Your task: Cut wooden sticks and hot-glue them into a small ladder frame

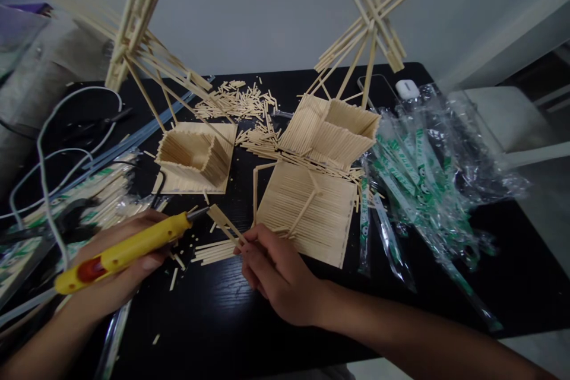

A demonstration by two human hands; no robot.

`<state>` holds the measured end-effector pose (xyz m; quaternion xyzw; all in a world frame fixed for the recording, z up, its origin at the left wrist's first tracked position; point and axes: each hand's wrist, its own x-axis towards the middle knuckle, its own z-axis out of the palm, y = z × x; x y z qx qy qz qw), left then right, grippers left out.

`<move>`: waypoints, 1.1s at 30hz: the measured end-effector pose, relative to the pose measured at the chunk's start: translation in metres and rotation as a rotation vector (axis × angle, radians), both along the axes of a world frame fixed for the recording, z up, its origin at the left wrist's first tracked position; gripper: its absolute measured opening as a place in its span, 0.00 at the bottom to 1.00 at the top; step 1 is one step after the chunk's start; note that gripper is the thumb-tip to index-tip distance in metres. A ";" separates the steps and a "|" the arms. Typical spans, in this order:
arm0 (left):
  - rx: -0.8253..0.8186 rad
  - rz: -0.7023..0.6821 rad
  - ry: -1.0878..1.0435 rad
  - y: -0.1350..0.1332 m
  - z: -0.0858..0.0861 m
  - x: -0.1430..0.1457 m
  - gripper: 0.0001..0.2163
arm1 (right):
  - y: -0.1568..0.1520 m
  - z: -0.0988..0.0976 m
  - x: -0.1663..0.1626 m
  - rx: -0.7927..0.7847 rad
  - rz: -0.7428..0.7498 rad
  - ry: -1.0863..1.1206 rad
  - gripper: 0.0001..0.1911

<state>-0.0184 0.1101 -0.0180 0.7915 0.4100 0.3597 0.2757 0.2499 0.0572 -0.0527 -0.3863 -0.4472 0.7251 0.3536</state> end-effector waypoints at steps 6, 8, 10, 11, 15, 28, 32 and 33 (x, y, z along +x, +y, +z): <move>0.044 0.031 0.027 0.000 -0.004 -0.007 0.04 | 0.000 0.002 0.001 0.004 -0.006 -0.001 0.20; 0.060 0.023 0.084 0.001 -0.006 -0.011 0.04 | 0.001 0.003 0.001 0.002 -0.008 -0.009 0.20; 0.062 -0.013 0.133 0.001 -0.008 -0.013 0.04 | 0.001 0.003 0.001 -0.004 -0.012 -0.009 0.20; 0.061 -0.029 0.139 0.001 -0.008 -0.013 0.05 | 0.001 0.003 0.001 -0.007 -0.012 -0.006 0.19; 0.057 -0.021 0.124 0.000 -0.006 -0.010 0.06 | 0.000 0.002 0.001 -0.005 -0.004 -0.007 0.20; 0.059 -0.016 0.164 -0.001 -0.008 -0.015 0.06 | 0.003 0.008 0.000 0.035 0.006 -0.064 0.22; 0.035 -0.019 0.155 0.000 -0.008 -0.014 0.06 | 0.003 0.005 0.000 0.054 0.018 -0.065 0.22; 0.026 -0.024 0.153 0.000 -0.008 -0.014 0.06 | 0.003 0.005 0.000 0.059 0.019 -0.062 0.22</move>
